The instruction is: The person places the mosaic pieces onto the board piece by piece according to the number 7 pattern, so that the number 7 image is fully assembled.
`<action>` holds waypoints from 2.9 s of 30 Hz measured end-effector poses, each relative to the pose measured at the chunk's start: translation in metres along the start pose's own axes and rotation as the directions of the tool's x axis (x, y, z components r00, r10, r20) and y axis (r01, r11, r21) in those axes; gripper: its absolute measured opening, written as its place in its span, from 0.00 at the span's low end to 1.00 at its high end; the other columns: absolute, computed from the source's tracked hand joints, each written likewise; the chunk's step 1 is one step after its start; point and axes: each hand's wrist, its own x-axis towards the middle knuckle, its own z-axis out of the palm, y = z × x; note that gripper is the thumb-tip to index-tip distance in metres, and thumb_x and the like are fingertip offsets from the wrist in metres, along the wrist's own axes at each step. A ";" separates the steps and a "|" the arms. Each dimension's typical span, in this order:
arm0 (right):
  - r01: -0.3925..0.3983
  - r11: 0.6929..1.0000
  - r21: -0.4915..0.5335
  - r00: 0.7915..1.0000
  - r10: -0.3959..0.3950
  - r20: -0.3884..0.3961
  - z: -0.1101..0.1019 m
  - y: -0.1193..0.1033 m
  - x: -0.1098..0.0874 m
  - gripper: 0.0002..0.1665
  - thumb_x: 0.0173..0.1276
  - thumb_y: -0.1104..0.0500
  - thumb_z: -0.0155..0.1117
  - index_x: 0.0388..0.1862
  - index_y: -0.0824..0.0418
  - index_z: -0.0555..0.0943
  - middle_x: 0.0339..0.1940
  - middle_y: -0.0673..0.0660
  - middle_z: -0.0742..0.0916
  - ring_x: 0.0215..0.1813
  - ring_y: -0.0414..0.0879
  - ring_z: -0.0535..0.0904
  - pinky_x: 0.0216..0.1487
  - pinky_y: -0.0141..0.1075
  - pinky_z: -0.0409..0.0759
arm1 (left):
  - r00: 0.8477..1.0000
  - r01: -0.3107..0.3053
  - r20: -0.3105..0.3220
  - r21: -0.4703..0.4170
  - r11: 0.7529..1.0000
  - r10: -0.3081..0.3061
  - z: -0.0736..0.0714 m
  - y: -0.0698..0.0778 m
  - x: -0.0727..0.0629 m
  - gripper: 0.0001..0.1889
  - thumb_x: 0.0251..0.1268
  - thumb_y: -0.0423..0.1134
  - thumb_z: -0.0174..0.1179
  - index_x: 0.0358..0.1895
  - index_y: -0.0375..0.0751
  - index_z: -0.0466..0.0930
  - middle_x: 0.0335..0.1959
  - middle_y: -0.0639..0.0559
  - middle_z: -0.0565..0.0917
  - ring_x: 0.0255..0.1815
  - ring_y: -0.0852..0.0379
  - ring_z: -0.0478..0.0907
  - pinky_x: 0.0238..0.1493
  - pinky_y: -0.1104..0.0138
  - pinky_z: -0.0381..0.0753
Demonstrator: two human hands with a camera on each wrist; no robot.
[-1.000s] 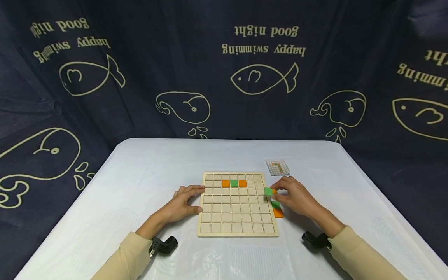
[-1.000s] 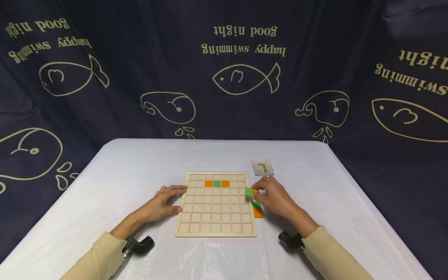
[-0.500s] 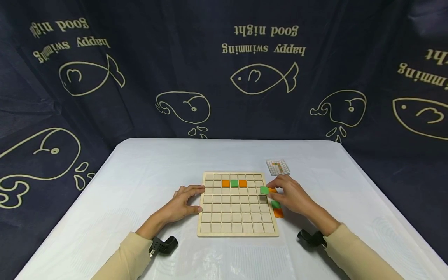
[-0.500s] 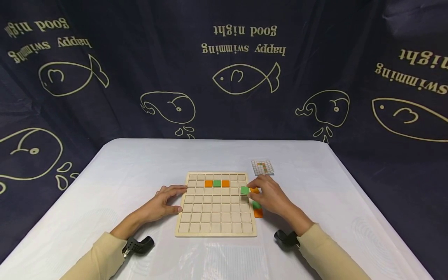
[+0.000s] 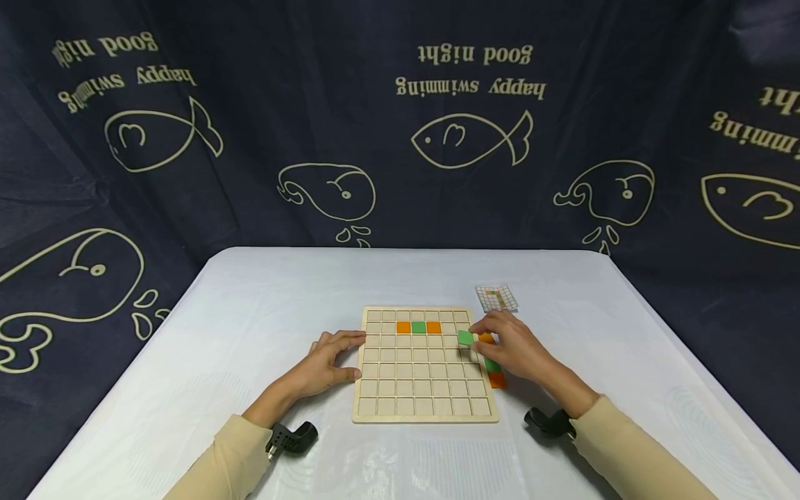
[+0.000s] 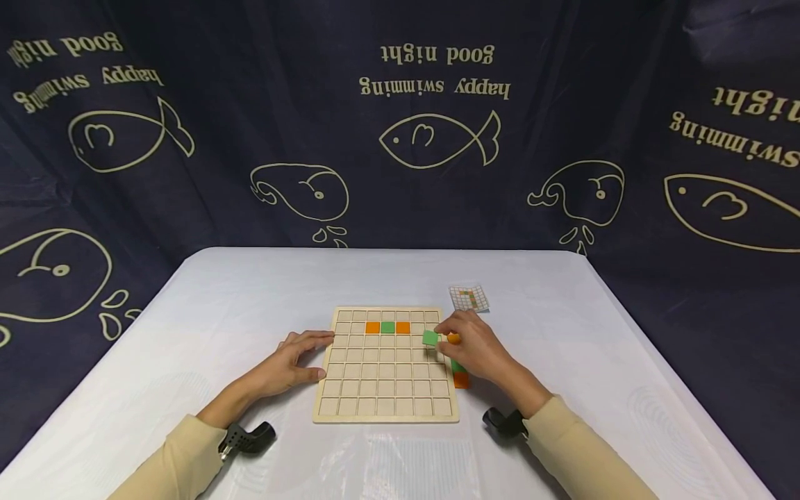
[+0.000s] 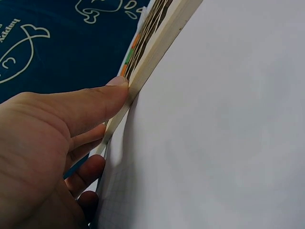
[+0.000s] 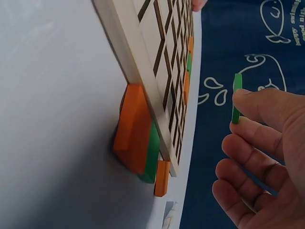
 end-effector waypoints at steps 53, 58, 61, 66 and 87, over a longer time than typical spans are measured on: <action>0.057 0.998 0.001 0.997 -0.057 0.052 0.017 -0.011 0.023 0.13 0.61 0.56 0.67 0.45 0.57 0.84 0.40 0.49 0.82 0.44 0.45 0.74 0.41 0.37 0.74 | 1.000 -0.005 0.003 -0.006 1.000 0.005 0.000 -0.001 0.000 0.33 0.54 0.44 0.67 0.66 0.44 0.69 0.69 0.56 0.67 0.54 0.57 0.60 0.57 0.52 0.52; 0.054 0.999 -0.003 0.996 -0.054 0.067 0.018 -0.012 0.025 0.14 0.61 0.56 0.68 0.45 0.57 0.83 0.40 0.50 0.81 0.44 0.46 0.74 0.41 0.37 0.74 | 1.000 -0.001 0.003 -0.013 1.000 0.001 0.000 0.000 0.000 0.33 0.54 0.44 0.67 0.65 0.45 0.70 0.69 0.56 0.67 0.54 0.56 0.60 0.59 0.49 0.51; 0.056 0.998 -0.004 0.996 -0.056 0.075 0.019 -0.012 0.026 0.14 0.61 0.55 0.67 0.46 0.57 0.83 0.40 0.49 0.81 0.45 0.46 0.74 0.41 0.38 0.74 | 1.000 0.002 0.004 -0.014 1.000 -0.002 0.000 0.000 0.000 0.33 0.54 0.44 0.67 0.65 0.45 0.70 0.69 0.56 0.67 0.54 0.56 0.60 0.59 0.50 0.51; 0.061 0.998 0.008 0.995 -0.062 0.078 0.020 -0.012 0.027 0.15 0.61 0.55 0.67 0.46 0.57 0.83 0.40 0.50 0.81 0.44 0.46 0.74 0.41 0.37 0.73 | 1.000 0.005 0.005 -0.021 1.000 -0.005 0.000 0.000 0.000 0.33 0.54 0.44 0.67 0.66 0.45 0.69 0.69 0.56 0.67 0.55 0.56 0.60 0.59 0.49 0.50; 0.047 0.999 0.019 0.992 -0.048 0.119 0.027 -0.015 0.035 0.16 0.61 0.54 0.67 0.47 0.58 0.83 0.41 0.50 0.82 0.43 0.45 0.73 0.40 0.36 0.73 | 1.000 0.003 0.000 -0.005 1.000 -0.003 0.000 0.000 0.000 0.33 0.54 0.43 0.67 0.65 0.44 0.70 0.69 0.55 0.67 0.54 0.57 0.60 0.55 0.55 0.53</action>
